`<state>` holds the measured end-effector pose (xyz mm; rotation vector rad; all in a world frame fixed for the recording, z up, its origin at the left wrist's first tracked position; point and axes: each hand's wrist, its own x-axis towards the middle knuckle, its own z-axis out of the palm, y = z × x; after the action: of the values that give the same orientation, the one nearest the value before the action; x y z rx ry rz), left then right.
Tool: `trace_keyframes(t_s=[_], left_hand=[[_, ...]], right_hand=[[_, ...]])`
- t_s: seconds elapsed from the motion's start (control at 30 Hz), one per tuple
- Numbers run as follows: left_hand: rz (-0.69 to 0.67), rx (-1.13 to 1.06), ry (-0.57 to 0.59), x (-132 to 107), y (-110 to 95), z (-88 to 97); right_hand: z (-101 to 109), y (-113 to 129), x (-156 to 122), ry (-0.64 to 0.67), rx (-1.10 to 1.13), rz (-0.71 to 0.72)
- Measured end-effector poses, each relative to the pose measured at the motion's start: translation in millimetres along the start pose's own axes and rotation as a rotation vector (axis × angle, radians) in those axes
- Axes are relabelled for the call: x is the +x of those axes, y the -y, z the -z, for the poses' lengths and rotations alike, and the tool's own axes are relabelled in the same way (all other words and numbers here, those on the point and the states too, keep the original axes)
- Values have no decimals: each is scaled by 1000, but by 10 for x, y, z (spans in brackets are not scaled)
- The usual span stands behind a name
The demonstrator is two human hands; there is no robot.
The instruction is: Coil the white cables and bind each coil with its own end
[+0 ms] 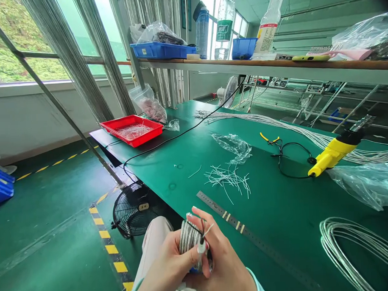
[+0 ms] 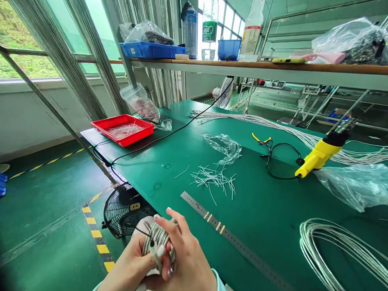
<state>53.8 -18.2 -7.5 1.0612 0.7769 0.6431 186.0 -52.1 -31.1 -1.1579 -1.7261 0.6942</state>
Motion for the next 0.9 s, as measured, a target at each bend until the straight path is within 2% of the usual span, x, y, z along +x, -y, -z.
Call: trace_keyframes(t_s=[0.13, 0.27, 0.37, 0.5, 0.57, 0.67, 0.77, 0.83, 0.9], left_hand=[[49, -97, 67, 6, -45, -4], [75, -109, 136, -1, -39, 15], [88, -87, 132, 0, -24, 15], [69, -37, 69, -13, -6, 5], [81, 9, 6, -41, 20, 15], [65, 123, -131, -104, 54, 29], [-69, 238, -201, -149, 37, -5], [-197, 284, -289, -151, 13, -52], [-242, 262, -347, -137, 2, -97]], right_hand=[[-59, -105, -9, -66, 295, -8], [-171, -95, -41, -124, 581, -122], [-245, -59, -73, -173, 707, -227], [-298, -68, -128, -120, 817, -357], [-302, -100, -157, -124, 772, -398], [-285, -146, -181, -188, 677, -383], [-258, -154, -161, -257, 657, -303], [-240, -127, -124, -313, 661, -264], [-217, -82, -81, -316, 678, -243]])
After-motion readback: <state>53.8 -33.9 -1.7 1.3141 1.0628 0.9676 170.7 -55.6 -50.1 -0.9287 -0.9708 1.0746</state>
